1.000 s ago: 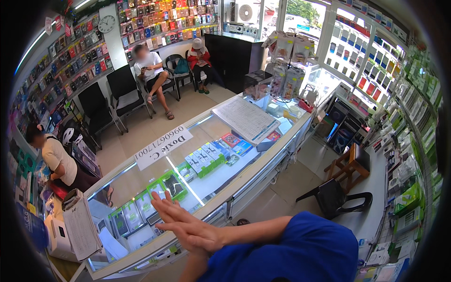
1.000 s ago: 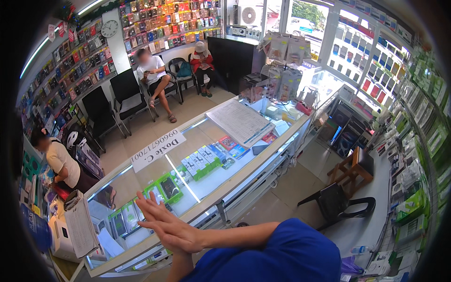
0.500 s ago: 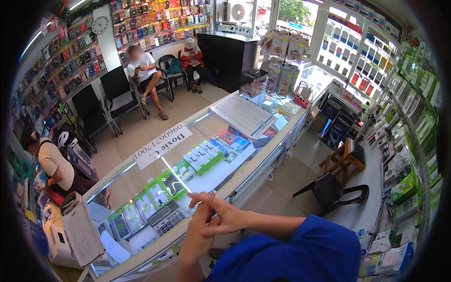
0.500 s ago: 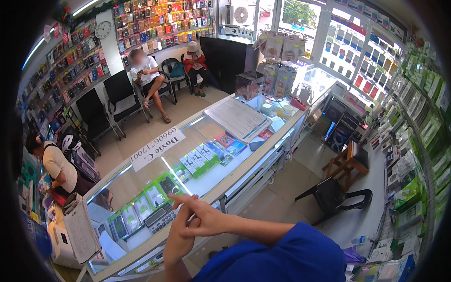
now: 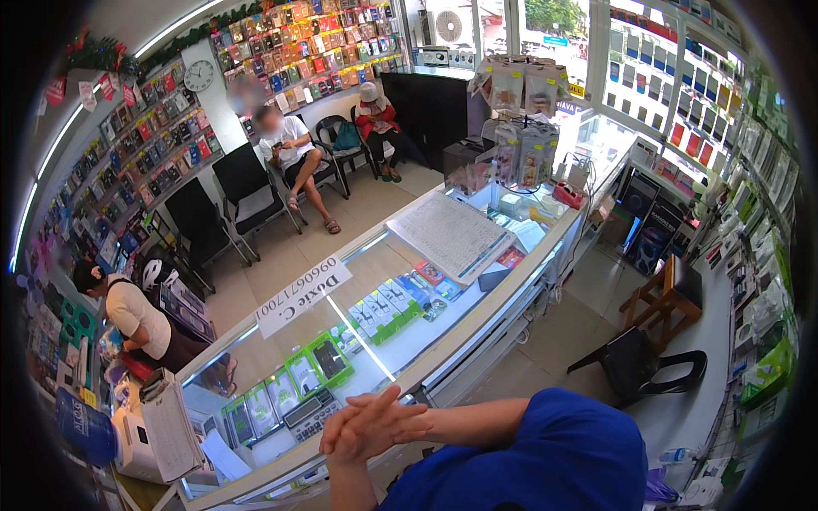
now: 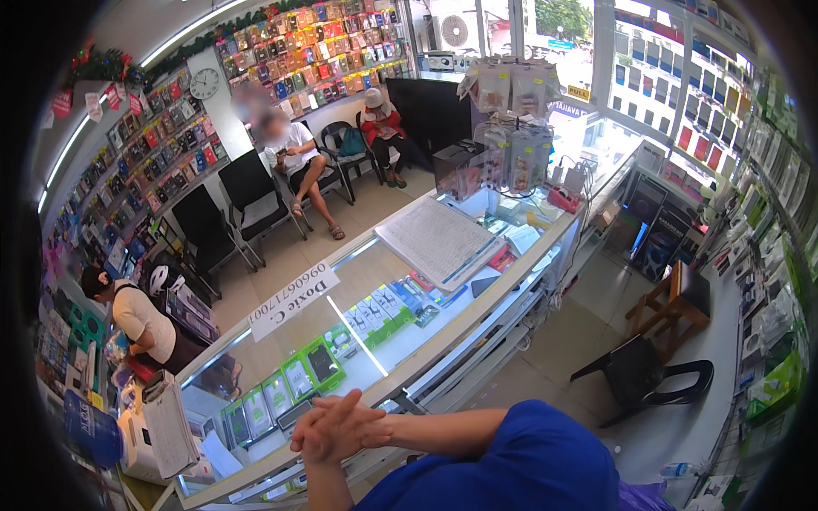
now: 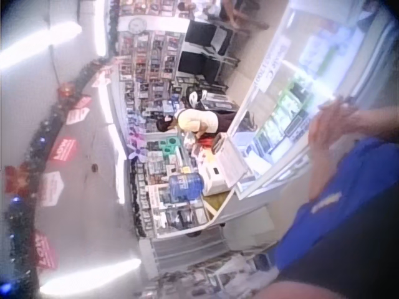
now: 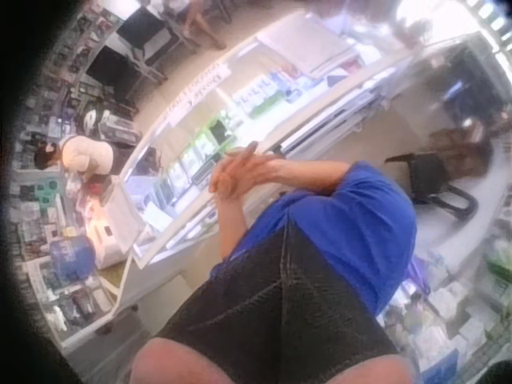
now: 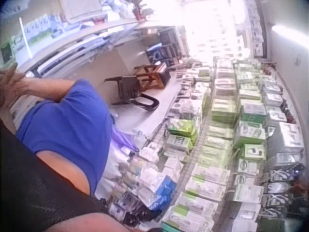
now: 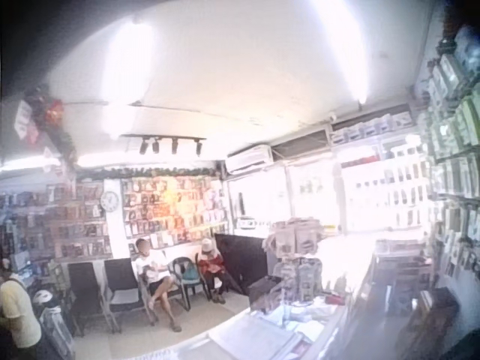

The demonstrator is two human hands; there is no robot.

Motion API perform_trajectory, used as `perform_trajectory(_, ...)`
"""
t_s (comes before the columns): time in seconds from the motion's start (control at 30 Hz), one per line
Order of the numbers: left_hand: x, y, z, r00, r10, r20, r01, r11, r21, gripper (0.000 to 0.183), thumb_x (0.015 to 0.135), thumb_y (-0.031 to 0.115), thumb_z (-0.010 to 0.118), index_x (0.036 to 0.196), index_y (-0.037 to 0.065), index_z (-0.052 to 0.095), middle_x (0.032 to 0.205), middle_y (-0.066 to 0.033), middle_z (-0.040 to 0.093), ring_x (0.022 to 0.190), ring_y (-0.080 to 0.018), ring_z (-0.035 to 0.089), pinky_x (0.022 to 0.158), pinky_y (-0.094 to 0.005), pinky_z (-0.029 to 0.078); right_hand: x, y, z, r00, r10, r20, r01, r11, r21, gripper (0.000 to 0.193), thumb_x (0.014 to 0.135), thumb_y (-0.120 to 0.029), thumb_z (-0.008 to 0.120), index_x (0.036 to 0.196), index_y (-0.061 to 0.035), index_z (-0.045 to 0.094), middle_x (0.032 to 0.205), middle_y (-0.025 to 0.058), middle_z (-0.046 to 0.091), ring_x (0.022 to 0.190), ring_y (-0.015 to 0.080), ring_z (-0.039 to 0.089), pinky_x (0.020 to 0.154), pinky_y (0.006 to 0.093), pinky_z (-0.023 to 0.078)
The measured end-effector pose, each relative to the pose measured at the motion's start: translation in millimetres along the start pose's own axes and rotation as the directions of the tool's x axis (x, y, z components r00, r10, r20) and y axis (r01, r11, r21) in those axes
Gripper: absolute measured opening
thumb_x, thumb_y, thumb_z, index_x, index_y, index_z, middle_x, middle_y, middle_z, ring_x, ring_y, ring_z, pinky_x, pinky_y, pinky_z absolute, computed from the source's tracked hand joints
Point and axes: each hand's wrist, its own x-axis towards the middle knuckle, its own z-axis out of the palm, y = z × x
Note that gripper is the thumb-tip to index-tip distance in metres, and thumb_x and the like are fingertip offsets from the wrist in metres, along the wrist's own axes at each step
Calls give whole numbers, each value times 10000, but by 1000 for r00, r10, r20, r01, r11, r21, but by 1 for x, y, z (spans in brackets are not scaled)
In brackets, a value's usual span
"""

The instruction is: The person unpacks small portable fans from plastic packaging, assembles the fan head onto the base, and plugs the unit into a power strip to test operation. The person repeats this process for multiple fan units at the store counter.

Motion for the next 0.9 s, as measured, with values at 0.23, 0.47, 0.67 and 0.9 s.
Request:
perform_trajectory(0.23,39,-14,-19,947,133,-292,1,908,418,638,1118,455,315,1381,-47,609,1253,-323,686,1220,-380,651,1139,-499,459,-30,-72,-31,930,106,353,-213,937,278,815,1112,-592,300,1163,105,718,1069,248,740,1044,382,719,1019,444,517)
perform_trajectory(0.47,102,-76,14,982,187,-28,-141,819,556,596,1114,396,358,1406,-88,548,1387,-286,610,1311,-367,597,1178,-470,426,-49,-85,-83,832,268,485,-356,929,98,634,1156,-434,385,1280,119,669,1045,234,774,980,307,759,936,385,576)
perform_trajectory(0.67,101,-93,31,785,277,-554,-9,900,436,614,1124,455,346,1520,2,467,1474,-238,562,1403,-337,526,1167,-461,426,-60,-120,-111,886,432,170,-416,901,-125,458,1147,-335,503,1132,69,718,940,142,774,975,222,746,872,317,588)
perform_trajectory(0.9,77,-69,12,525,790,-318,-232,492,839,666,1129,561,330,1564,72,456,1635,-132,420,1449,-295,475,1130,-472,485,-40,-64,-45,987,-132,-87,-10,498,-867,403,1075,-330,603,1410,-106,614,1546,210,449,1472,320,422,1181,497,362)
